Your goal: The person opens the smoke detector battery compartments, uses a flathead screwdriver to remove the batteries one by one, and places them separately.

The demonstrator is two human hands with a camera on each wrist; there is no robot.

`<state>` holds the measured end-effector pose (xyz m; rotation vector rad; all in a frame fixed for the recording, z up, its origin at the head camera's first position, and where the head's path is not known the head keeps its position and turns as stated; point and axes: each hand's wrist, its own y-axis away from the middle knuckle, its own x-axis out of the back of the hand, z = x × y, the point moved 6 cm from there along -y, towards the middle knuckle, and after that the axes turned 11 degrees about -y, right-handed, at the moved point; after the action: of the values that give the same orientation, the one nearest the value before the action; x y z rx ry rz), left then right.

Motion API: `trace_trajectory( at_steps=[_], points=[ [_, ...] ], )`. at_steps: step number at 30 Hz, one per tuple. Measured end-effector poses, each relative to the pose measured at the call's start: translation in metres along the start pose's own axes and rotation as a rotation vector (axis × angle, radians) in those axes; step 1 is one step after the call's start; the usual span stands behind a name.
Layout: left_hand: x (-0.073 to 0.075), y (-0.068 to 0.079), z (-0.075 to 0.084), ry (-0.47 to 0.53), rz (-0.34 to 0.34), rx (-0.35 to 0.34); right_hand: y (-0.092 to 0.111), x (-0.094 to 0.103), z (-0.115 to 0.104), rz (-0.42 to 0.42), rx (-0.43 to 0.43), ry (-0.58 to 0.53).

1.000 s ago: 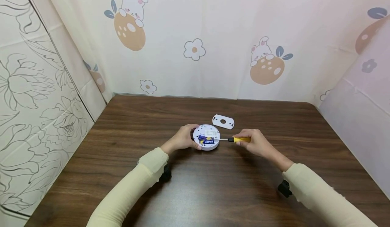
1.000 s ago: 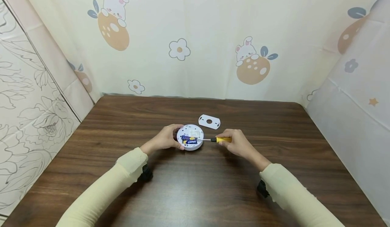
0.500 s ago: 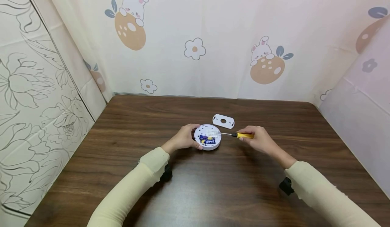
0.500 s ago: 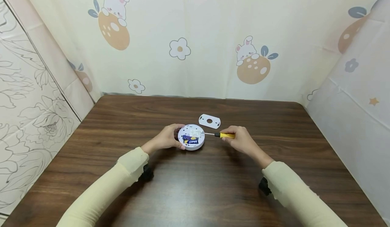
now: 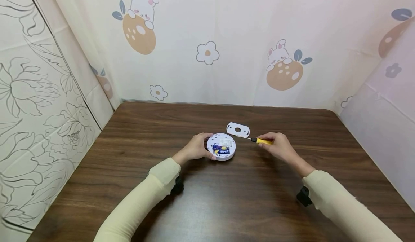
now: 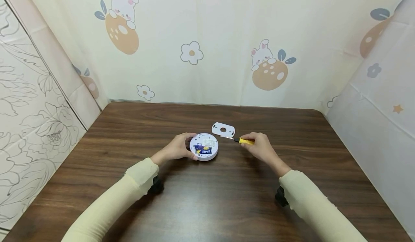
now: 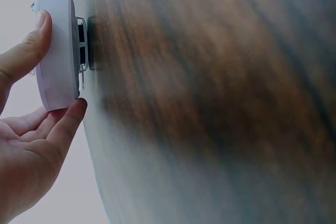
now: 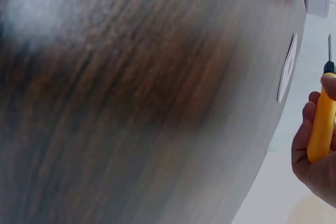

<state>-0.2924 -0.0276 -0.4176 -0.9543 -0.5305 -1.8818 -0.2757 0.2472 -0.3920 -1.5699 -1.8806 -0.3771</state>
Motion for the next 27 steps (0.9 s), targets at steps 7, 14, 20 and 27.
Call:
trace_trajectory(
  at_steps=[7, 14, 20, 27],
  points=[
    [0.001, 0.000, 0.001, -0.011, 0.010, -0.010, 0.002, 0.005, 0.008, 0.029, -0.059, 0.008],
    [0.001, 0.001, 0.003, -0.009, 0.006, -0.005, 0.005, 0.005, 0.012, 0.041, -0.092, 0.033],
    [0.001, 0.002, 0.003, -0.004, 0.004, -0.003, 0.008, 0.004, 0.015, 0.046, -0.107, 0.045],
    [0.001, 0.001, 0.003, 0.011, 0.006, -0.005, 0.012, 0.003, 0.019, 0.043, -0.120, 0.048]
  ],
)
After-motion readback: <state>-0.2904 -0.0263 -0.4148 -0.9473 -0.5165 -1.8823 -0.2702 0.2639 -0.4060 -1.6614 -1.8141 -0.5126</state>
